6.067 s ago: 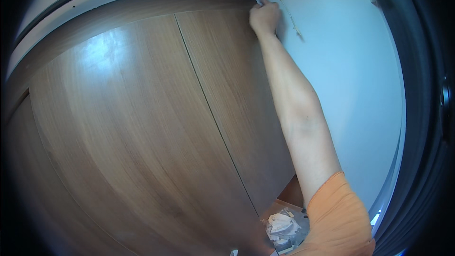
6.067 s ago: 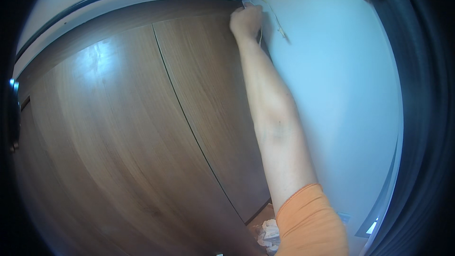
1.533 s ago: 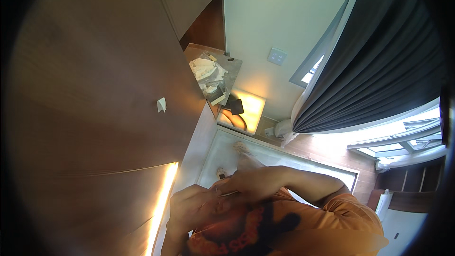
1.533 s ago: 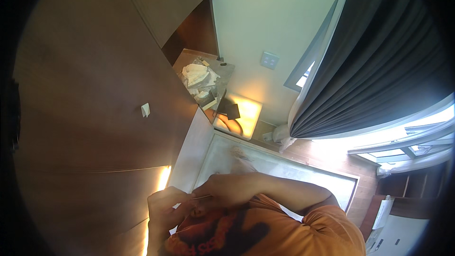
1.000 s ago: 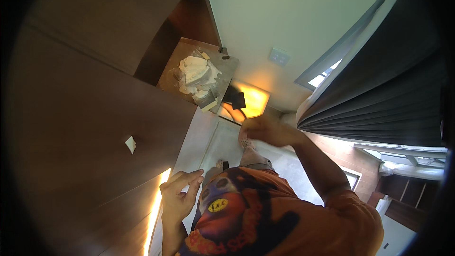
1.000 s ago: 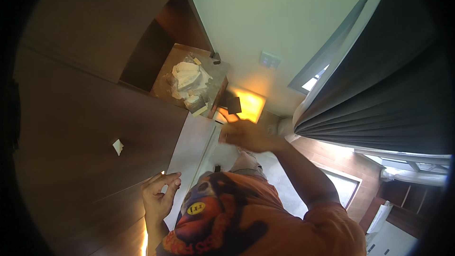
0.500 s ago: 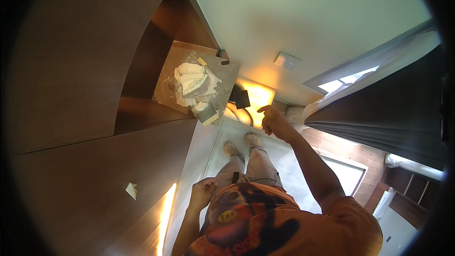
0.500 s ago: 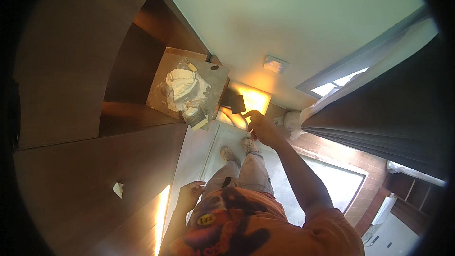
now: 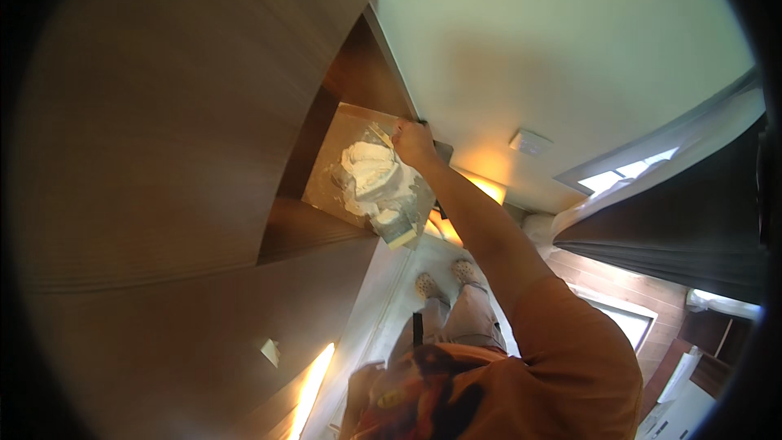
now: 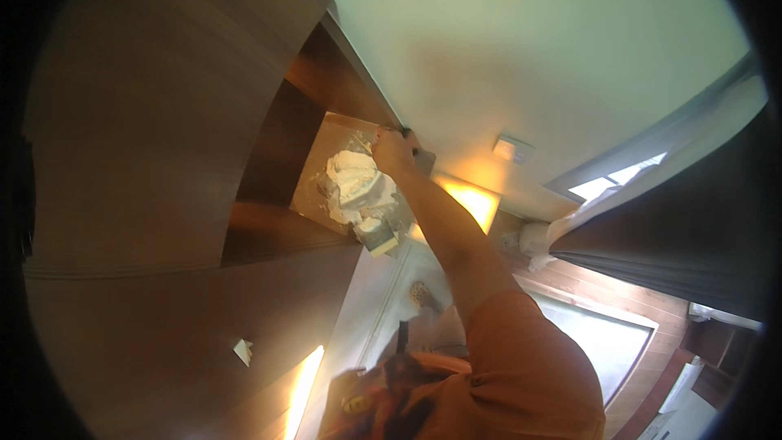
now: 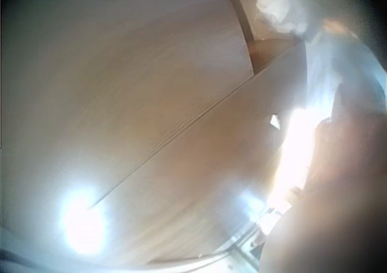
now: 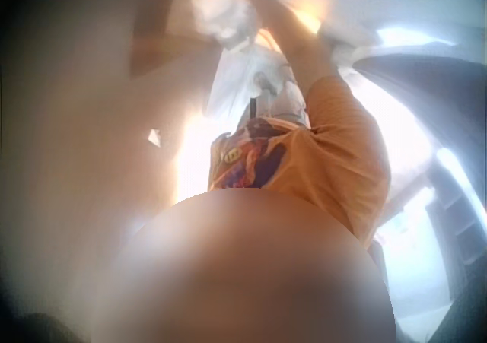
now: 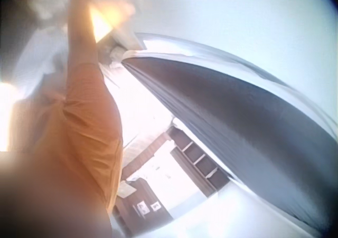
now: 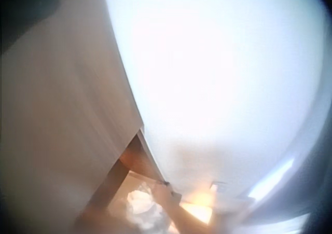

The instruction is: The person cuts a strip of masking tape, folds it, and uses a utility knife to trim the edges. They then rub the tape on a sanding sheet and apply it to the top edge of a wooden cabinet, pressing it into place.

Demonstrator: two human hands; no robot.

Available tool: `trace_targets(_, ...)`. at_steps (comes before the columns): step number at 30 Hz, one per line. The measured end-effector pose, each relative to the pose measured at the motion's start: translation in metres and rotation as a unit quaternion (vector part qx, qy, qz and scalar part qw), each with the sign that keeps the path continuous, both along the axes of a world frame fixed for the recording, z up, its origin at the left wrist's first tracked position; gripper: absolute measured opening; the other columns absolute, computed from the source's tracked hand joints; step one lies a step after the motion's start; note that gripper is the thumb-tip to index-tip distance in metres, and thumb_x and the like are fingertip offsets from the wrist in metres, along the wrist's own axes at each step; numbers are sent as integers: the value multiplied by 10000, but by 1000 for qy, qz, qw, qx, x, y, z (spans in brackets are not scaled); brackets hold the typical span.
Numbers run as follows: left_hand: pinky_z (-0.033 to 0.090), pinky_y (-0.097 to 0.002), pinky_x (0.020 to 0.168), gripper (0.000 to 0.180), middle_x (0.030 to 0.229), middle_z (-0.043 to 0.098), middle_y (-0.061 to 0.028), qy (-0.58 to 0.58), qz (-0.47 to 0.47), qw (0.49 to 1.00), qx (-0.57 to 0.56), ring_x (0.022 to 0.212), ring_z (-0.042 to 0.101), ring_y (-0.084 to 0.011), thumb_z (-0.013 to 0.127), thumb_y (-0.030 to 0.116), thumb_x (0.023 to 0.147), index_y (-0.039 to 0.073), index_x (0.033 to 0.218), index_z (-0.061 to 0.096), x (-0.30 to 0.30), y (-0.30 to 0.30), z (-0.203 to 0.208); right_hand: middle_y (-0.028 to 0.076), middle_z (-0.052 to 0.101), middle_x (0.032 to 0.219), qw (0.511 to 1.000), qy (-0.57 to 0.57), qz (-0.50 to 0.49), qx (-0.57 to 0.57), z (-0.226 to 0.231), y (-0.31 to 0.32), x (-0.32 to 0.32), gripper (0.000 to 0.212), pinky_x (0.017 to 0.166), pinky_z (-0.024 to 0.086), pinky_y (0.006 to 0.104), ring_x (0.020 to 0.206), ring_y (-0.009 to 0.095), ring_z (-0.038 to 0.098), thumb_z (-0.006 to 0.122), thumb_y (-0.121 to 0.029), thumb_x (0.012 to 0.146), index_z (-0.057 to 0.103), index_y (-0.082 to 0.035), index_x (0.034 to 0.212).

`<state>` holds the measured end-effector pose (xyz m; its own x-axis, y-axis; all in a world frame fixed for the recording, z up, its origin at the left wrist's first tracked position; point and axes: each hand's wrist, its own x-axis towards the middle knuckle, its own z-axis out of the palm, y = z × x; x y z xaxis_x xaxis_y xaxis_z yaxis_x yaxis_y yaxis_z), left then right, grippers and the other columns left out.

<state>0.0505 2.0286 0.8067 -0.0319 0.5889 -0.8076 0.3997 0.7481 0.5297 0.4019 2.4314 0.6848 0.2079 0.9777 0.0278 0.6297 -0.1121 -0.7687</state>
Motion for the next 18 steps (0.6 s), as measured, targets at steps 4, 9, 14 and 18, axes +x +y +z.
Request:
trace_targets(4, 580, -317, 818, 328, 1042, 772, -103, -8, 37, 999, 12, 889, 714, -168, 780, 135, 930, 76, 1251, 751, -22, 9, 2, 242, 737, 1141, 995, -65, 13, -71, -2, 41, -32, 265, 930, 592, 491, 1090, 394, 721, 692, -174, 926, 712, -6, 1130)
trace_targets(9, 588, -334, 831, 342, 1073, 765, -111, -21, 89, 996, 16, 915, 719, -191, 779, 111, 922, 66, 1259, 739, -40, -6, 11, 204, 749, 1164, 987, -119, -8, -109, -8, 52, -43, 249, 927, 607, 467, 1080, 366, 740, 650, -129, 947, 729, -30, 1162)
trace_targets(14, 596, -352, 845, 357, 1105, 758, -118, -55, 128, 990, 5, 942, 724, -214, 777, 87, 914, 56, 1266, 728, -50, -52, 8, 202, 750, 1163, 979, -100, -20, -178, 2, 55, -42, 260, 978, 590, 460, 1145, 367, 717, 626, -105, 948, 728, -31, 1174)
trace_targets(18, 602, -366, 856, 369, 1130, 752, -123, -96, 146, 985, -1, 963, 728, -233, 776, 68, 908, 48, 1272, 719, -61, -105, 1, 206, 737, 1108, 994, -54, -39, -90, 3, 19, -27, 178, 902, 569, 481, 1079, 387, 710, 649, -164, 964, 687, -34, 1079)
